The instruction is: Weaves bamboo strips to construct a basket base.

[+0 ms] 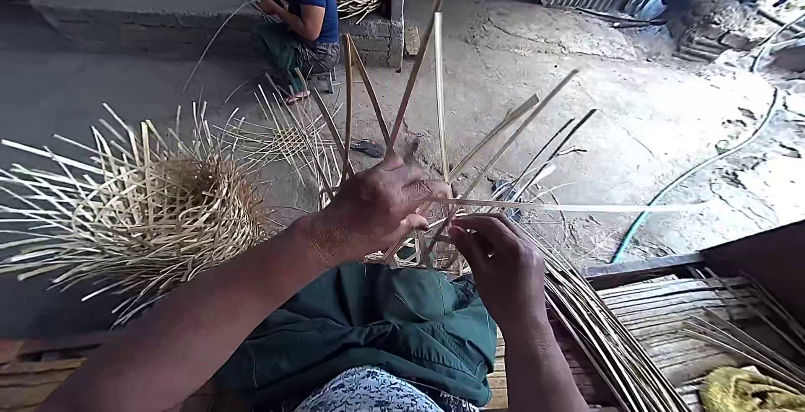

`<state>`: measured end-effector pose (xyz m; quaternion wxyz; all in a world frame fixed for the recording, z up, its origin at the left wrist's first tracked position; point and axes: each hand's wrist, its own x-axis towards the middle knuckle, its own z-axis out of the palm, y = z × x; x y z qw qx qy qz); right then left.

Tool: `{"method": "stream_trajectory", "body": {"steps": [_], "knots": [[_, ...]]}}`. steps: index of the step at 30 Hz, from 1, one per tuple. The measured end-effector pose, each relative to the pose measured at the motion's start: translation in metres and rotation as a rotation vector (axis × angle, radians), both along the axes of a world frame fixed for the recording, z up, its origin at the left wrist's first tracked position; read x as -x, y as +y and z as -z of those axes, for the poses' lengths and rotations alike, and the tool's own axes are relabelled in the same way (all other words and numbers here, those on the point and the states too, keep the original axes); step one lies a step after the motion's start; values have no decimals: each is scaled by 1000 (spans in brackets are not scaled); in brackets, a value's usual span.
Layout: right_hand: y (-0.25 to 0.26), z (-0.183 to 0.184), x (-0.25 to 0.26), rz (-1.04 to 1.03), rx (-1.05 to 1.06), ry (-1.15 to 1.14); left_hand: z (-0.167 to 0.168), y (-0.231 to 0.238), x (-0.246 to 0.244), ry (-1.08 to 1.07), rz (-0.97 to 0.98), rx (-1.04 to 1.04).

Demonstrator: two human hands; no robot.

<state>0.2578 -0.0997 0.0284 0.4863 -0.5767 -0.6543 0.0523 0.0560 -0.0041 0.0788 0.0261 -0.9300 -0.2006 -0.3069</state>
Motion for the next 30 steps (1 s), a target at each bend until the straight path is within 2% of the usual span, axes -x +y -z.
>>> {"method": "stream_trajectory", "body": {"steps": [5,7,10,12,14,16,18,19,21,23,25,27,30], "knots": [[6,5,3,31,12,170,12,-16,-10,-151,-68,43],[4,3,6,45,79,86,22,-15,-9,-178,-109,71],[-6,-8,16,173,78,-212,26,-19,-9,-191,-120,103],[-7,-14,20,157,82,-216,26,-19,-8,-206,-85,151],[3,-11,9,-72,183,78,27,-14,-3,-233,-41,222],[21,5,-7,-439,235,551,30,-8,2,-259,-43,277],[28,19,-13,-638,219,755,35,-4,6,-274,-69,261],[26,24,-11,-675,165,742,38,-1,7,-272,-82,226],[15,24,-2,-609,15,476,45,0,10,-226,-127,122],[0,13,13,-326,-68,36,49,-3,10,-161,-176,24],[-9,3,24,-73,-72,-258,44,-10,9,-145,-182,31],[-11,-2,21,11,1,-369,31,-17,10,-161,-152,205],[-10,-9,6,-124,92,-366,13,-13,16,-205,-114,620]]}}
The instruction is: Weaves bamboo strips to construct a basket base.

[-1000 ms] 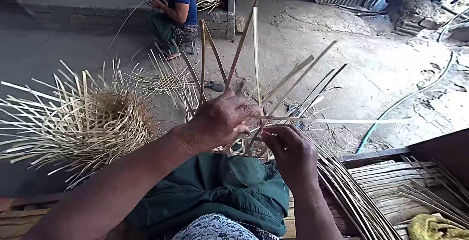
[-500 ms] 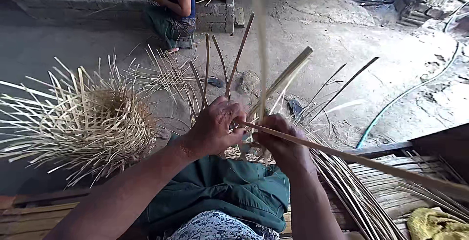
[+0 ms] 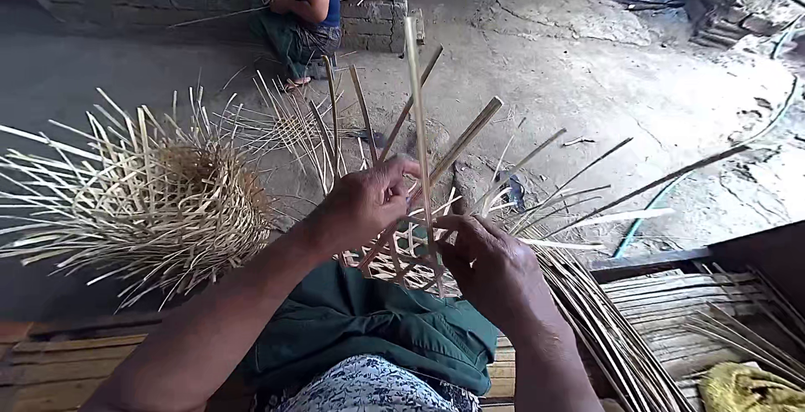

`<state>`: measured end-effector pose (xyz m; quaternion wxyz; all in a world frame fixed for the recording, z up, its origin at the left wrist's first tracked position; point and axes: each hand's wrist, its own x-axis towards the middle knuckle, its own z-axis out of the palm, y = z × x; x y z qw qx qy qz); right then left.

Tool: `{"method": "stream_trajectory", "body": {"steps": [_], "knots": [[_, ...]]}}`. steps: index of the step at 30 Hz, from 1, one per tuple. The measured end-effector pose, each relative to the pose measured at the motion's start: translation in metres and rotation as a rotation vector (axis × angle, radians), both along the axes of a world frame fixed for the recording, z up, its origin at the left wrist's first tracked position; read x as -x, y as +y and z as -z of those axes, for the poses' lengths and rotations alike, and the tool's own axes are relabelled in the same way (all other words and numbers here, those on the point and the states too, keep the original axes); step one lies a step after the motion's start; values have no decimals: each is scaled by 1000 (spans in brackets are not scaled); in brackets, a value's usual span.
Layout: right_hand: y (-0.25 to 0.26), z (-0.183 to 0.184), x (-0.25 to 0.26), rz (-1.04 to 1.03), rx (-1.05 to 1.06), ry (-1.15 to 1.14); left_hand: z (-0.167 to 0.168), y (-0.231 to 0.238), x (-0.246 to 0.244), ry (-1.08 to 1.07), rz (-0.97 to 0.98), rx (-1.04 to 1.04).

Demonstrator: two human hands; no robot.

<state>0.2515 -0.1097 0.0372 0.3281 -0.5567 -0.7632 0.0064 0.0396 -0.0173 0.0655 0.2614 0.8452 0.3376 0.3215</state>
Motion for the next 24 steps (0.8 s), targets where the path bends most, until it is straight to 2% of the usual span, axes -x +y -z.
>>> {"method": "stream_trajectory", "body": {"steps": [2,4,6,9,12,14,16,19,21,24], "knots": [[1,-2,0,-70,27,12,-5,1,2,-30,-12,134],[3,0,5,-46,3,9,-8,-3,1,-24,-10,221],[7,1,5,4,2,5,-2,-6,0,-99,46,222],[10,-1,0,62,55,-9,15,-6,5,-241,146,96],[12,-2,-1,90,94,4,27,-10,5,-293,120,-228],[14,0,-2,68,101,69,22,-14,1,-209,87,-490],[17,6,-5,-13,70,224,13,-15,-4,39,127,-668],[17,15,-8,-25,83,423,14,7,-5,336,145,-697],[18,17,-10,47,85,463,2,17,2,303,96,-648],[21,17,-5,119,21,562,-8,5,-3,136,26,-635]]}}
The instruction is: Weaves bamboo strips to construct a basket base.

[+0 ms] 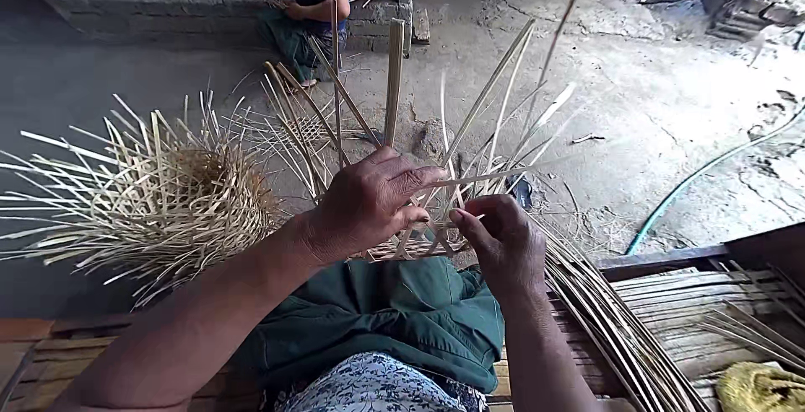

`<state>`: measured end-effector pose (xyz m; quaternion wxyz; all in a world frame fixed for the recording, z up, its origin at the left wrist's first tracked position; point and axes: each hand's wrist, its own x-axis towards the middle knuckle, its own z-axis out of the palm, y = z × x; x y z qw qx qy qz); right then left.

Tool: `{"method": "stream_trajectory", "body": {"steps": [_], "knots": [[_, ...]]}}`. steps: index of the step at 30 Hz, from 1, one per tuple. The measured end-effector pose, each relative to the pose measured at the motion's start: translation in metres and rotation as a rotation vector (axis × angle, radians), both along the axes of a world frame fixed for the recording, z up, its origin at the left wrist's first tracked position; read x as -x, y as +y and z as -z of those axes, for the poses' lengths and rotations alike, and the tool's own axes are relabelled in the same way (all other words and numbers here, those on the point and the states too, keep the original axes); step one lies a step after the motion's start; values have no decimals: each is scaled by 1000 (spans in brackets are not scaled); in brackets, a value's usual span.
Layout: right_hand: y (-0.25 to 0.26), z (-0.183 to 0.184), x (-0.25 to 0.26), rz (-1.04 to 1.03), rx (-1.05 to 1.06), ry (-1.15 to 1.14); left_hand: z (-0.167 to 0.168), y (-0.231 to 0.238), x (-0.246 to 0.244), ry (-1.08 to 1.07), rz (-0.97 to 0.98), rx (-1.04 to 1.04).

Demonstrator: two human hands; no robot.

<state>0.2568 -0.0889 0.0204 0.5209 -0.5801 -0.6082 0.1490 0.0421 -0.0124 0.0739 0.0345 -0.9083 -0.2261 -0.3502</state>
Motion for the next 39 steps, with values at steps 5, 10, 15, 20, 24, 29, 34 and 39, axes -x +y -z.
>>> {"method": "stream_trajectory", "body": {"steps": [5,10,15,20,24,29,34,39], "knots": [[1,-6,7,33,65,-148,22,-12,-9,-103,-38,46],[-17,-22,20,110,101,-505,27,-19,-8,-106,-18,158],[6,-8,-4,-344,169,171,27,-13,-2,-203,82,351],[6,9,1,-479,-14,188,42,3,1,-202,-66,222],[-15,-5,24,-23,-121,-497,47,-5,-4,-45,-150,62],[-14,-13,7,-73,-4,-592,21,-11,4,-199,-8,644],[-6,-21,0,-172,170,-499,25,-3,10,-350,285,959],[1,-26,3,-149,277,-428,31,-12,-2,-219,154,266]]}}
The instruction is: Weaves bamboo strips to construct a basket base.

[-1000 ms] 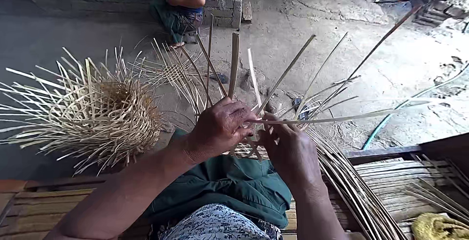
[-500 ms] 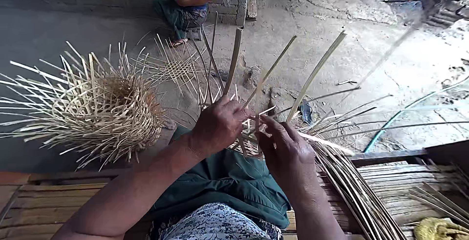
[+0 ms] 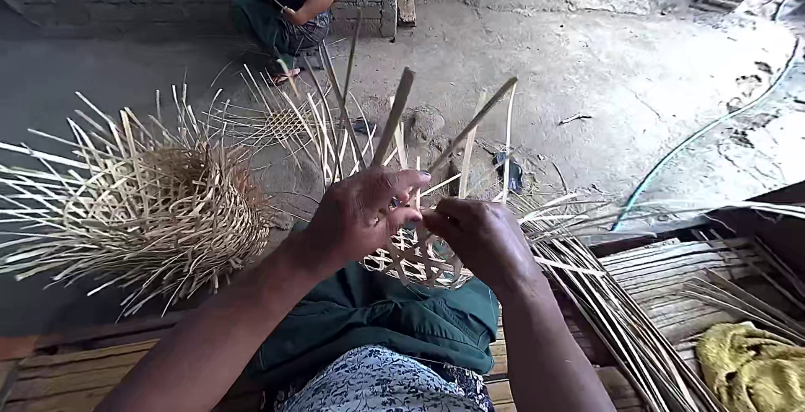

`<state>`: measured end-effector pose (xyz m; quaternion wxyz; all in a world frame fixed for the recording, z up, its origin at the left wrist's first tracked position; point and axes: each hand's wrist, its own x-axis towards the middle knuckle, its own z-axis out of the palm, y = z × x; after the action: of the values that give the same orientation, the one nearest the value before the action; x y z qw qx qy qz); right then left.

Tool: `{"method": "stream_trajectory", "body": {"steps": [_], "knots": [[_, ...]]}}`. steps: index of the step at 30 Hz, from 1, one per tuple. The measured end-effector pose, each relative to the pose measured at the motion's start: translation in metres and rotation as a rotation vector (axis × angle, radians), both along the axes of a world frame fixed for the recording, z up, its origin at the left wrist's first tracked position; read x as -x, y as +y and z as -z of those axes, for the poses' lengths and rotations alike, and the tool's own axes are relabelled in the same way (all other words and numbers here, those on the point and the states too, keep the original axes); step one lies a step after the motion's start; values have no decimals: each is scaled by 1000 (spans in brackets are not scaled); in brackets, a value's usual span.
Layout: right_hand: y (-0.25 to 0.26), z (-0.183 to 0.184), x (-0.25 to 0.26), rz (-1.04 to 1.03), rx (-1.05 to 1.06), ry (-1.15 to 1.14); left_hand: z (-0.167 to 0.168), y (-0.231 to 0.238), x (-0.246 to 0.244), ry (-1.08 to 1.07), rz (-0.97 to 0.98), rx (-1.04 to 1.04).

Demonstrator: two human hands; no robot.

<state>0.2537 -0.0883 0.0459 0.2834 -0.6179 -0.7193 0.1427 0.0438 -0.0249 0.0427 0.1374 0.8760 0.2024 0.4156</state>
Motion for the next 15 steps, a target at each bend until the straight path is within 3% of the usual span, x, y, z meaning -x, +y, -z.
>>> {"method": "stream_trajectory", "body": {"steps": [2,4,6,9,12,15], "knots": [[0,7,4,25,-153,80,-2,3,-4,213,15,-242],[-2,13,5,61,-270,125,-3,15,-5,364,-2,-325],[-5,17,5,108,-358,124,-14,26,0,384,-48,-293],[-9,13,7,206,-446,47,-30,20,-2,250,-91,-211],[-13,0,6,214,-369,65,-29,7,-7,149,-62,-100],[-1,-1,-13,21,-65,467,-17,11,-2,73,-25,59]]}}
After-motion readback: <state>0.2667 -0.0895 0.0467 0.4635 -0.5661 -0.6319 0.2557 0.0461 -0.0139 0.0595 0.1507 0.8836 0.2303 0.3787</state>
